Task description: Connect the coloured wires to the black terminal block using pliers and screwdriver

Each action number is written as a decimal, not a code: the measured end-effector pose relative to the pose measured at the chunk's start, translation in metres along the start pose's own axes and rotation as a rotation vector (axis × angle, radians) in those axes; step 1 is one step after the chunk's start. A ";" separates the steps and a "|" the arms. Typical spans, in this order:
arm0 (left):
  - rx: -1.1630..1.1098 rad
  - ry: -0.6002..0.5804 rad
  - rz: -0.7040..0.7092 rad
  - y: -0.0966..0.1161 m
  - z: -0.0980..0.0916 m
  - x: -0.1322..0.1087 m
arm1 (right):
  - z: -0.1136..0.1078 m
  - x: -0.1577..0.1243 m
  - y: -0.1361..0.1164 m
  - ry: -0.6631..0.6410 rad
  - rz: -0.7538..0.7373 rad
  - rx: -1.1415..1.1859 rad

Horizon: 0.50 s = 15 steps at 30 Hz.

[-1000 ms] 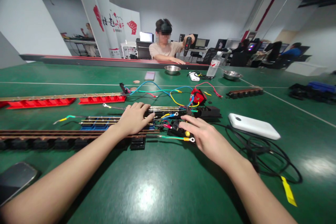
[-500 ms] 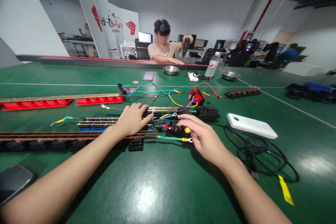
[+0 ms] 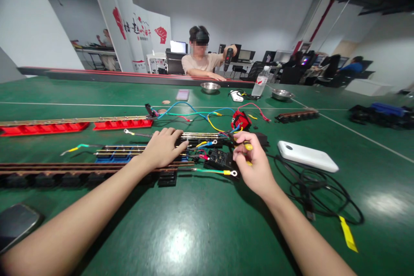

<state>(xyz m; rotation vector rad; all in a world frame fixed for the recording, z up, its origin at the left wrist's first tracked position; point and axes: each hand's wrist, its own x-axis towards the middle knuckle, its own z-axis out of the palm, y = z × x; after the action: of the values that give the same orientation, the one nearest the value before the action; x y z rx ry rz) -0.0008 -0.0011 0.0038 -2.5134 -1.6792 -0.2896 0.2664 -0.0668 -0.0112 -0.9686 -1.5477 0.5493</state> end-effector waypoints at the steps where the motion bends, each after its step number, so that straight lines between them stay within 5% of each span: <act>1: 0.000 0.001 -0.001 0.000 0.000 0.000 | 0.002 0.000 -0.001 0.039 0.031 0.052; 9: -0.011 0.000 -0.007 0.001 -0.001 -0.001 | 0.020 0.009 -0.015 0.428 0.249 0.401; 15: -0.002 0.009 -0.006 0.001 0.000 0.000 | 0.017 0.017 -0.024 0.602 0.379 0.623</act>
<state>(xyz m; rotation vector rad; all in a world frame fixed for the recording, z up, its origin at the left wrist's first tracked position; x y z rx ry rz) 0.0002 -0.0017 0.0037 -2.5052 -1.6844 -0.3034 0.2439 -0.0631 0.0136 -0.8269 -0.5930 0.8472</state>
